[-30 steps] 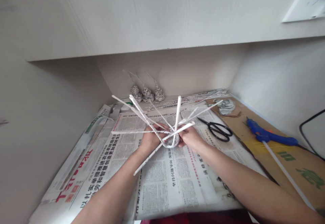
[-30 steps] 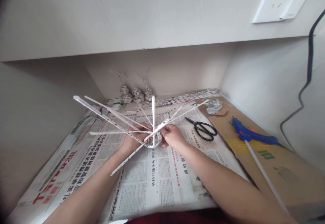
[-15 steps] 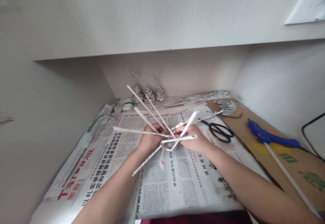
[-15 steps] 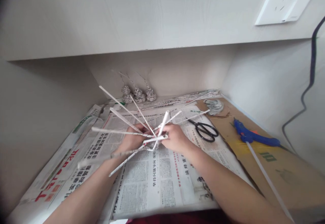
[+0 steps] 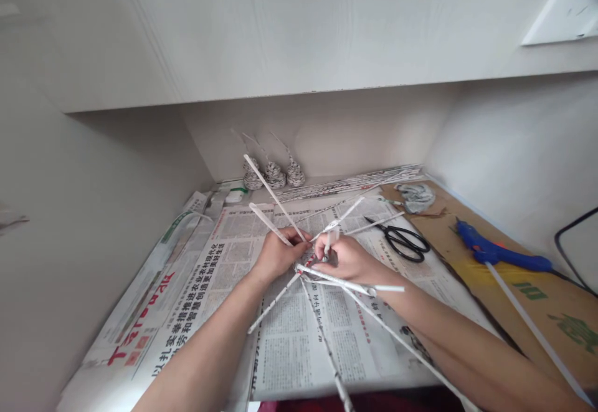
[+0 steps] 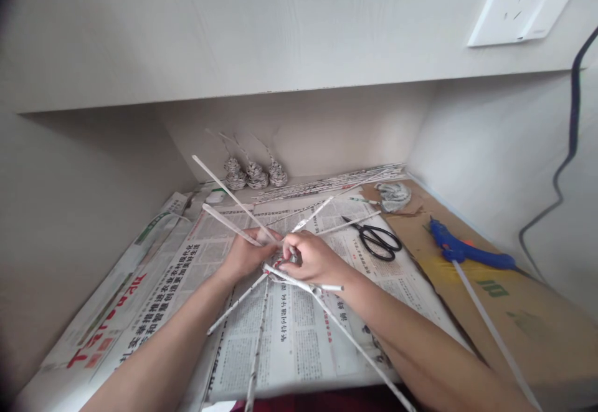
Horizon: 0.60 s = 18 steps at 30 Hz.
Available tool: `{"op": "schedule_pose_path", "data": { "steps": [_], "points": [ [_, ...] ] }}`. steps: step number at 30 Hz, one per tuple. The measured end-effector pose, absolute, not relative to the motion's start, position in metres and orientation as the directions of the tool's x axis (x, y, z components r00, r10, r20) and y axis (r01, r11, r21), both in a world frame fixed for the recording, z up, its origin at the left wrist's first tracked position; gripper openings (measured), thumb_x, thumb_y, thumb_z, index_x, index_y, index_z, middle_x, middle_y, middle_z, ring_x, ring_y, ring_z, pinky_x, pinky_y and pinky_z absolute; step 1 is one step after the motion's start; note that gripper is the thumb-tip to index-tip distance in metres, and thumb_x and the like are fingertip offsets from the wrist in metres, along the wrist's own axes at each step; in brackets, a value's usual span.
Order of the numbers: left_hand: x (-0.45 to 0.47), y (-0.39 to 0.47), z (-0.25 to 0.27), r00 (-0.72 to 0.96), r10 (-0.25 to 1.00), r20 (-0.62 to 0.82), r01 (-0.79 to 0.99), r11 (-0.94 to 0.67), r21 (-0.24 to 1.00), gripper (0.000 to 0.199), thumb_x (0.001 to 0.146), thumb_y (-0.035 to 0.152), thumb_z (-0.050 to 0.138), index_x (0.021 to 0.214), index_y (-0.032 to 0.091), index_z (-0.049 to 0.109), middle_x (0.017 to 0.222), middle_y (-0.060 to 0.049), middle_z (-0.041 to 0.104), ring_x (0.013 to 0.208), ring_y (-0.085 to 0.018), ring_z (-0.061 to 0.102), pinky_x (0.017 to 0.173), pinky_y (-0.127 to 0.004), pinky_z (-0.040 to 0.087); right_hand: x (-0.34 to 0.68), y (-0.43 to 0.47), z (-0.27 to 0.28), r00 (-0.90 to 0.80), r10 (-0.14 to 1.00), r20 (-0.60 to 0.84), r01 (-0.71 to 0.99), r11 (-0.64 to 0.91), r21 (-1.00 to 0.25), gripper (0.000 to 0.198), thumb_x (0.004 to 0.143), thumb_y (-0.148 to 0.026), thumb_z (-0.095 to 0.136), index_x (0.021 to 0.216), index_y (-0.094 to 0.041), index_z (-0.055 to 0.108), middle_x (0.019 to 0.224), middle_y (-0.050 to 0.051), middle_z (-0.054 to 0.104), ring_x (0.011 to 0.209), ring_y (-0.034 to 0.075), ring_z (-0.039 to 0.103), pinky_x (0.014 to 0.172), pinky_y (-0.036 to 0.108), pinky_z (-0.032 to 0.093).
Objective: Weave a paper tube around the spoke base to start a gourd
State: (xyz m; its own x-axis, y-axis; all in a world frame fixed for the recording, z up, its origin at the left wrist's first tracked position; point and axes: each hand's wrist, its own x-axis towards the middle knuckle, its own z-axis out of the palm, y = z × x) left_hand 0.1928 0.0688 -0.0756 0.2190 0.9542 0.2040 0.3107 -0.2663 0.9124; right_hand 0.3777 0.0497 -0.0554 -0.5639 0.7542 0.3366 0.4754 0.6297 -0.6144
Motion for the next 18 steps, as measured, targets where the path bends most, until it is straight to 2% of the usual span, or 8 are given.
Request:
{"op": "schedule_pose_path", "data": {
  "steps": [4,7,9,11,13,16,18],
  "points": [
    [0.194,0.069,-0.075,0.217,0.959,0.183,0.339,-0.250,0.907,0.020,0.068,0.024,0.061,0.082,0.013,0.069,0.065,-0.003,0.065,0.057,-0.013,0.057,0.052,-0.021,0.042,0.377,0.055,-0.062,-0.594,0.702,0.393,0.501,0.705,-0.501,0.020,0.069,-0.021,0.066,0.089,-0.021,0.062,0.069,-0.001,0.059,0.072,0.015,0.051,0.069,0.026,0.037],
    [0.195,0.068,-0.076,0.224,0.960,0.166,0.327,-0.235,0.916,0.019,0.067,0.023,0.061,0.082,0.013,0.069,0.064,-0.003,0.064,0.056,-0.012,0.056,0.052,-0.021,0.041,0.376,0.054,-0.064,-0.652,0.631,0.421,0.492,0.774,-0.398,0.008,0.071,-0.022,0.066,0.079,-0.021,0.064,0.072,0.000,0.062,0.074,0.016,0.052,0.071,0.028,0.036],
    [0.195,0.068,-0.076,0.229,0.961,0.156,0.315,-0.225,0.922,0.020,0.067,0.022,0.061,0.083,0.013,0.069,0.065,-0.003,0.065,0.057,-0.012,0.056,0.052,-0.021,0.041,0.375,0.051,-0.064,-0.617,0.641,0.456,0.509,0.767,-0.390,0.004,0.072,-0.024,0.064,0.074,-0.021,0.064,0.071,0.001,0.062,0.075,0.017,0.052,0.070,0.029,0.037],
    [0.194,0.068,-0.075,0.223,0.965,0.138,0.308,-0.204,0.929,0.021,0.066,0.023,0.062,0.084,0.013,0.070,0.064,-0.003,0.064,0.057,-0.013,0.056,0.051,-0.021,0.041,0.375,0.048,-0.063,-0.479,0.715,0.510,0.529,0.698,-0.482,0.007,0.075,-0.026,0.061,0.074,-0.020,0.063,0.072,0.003,0.062,0.074,0.018,0.054,0.068,0.029,0.040],
    [0.194,0.068,-0.073,0.202,0.972,0.120,0.305,-0.178,0.935,0.023,0.065,0.025,0.064,0.083,0.013,0.070,0.063,-0.003,0.064,0.056,-0.013,0.056,0.051,-0.021,0.042,0.374,0.047,-0.062,-0.284,0.816,0.503,0.470,0.576,-0.669,0.013,0.079,-0.030,0.057,0.076,-0.019,0.063,0.073,0.004,0.062,0.069,0.017,0.056,0.064,0.029,0.042],
    [0.195,0.068,-0.068,0.149,0.984,0.100,0.284,-0.139,0.949,0.025,0.062,0.028,0.068,0.082,0.013,0.069,0.063,-0.002,0.064,0.055,-0.013,0.056,0.052,-0.022,0.043,0.373,0.053,-0.061,-0.031,0.938,0.345,0.159,0.345,-0.925,0.019,0.077,-0.037,0.058,0.080,-0.019,0.062,0.063,0.001,0.060,0.057,0.015,0.056,0.055,0.028,0.045],
    [0.196,0.067,-0.065,0.112,0.989,0.099,0.258,-0.125,0.958,0.026,0.061,0.030,0.069,0.082,0.014,0.069,0.065,-0.002,0.065,0.056,-0.013,0.057,0.053,-0.022,0.044,0.372,0.060,-0.063,0.079,0.972,0.222,-0.081,0.228,-0.970,0.021,0.074,-0.039,0.062,0.079,-0.019,0.060,0.056,-0.002,0.056,0.051,0.014,0.054,0.051,0.026,0.045]
  ]
}}
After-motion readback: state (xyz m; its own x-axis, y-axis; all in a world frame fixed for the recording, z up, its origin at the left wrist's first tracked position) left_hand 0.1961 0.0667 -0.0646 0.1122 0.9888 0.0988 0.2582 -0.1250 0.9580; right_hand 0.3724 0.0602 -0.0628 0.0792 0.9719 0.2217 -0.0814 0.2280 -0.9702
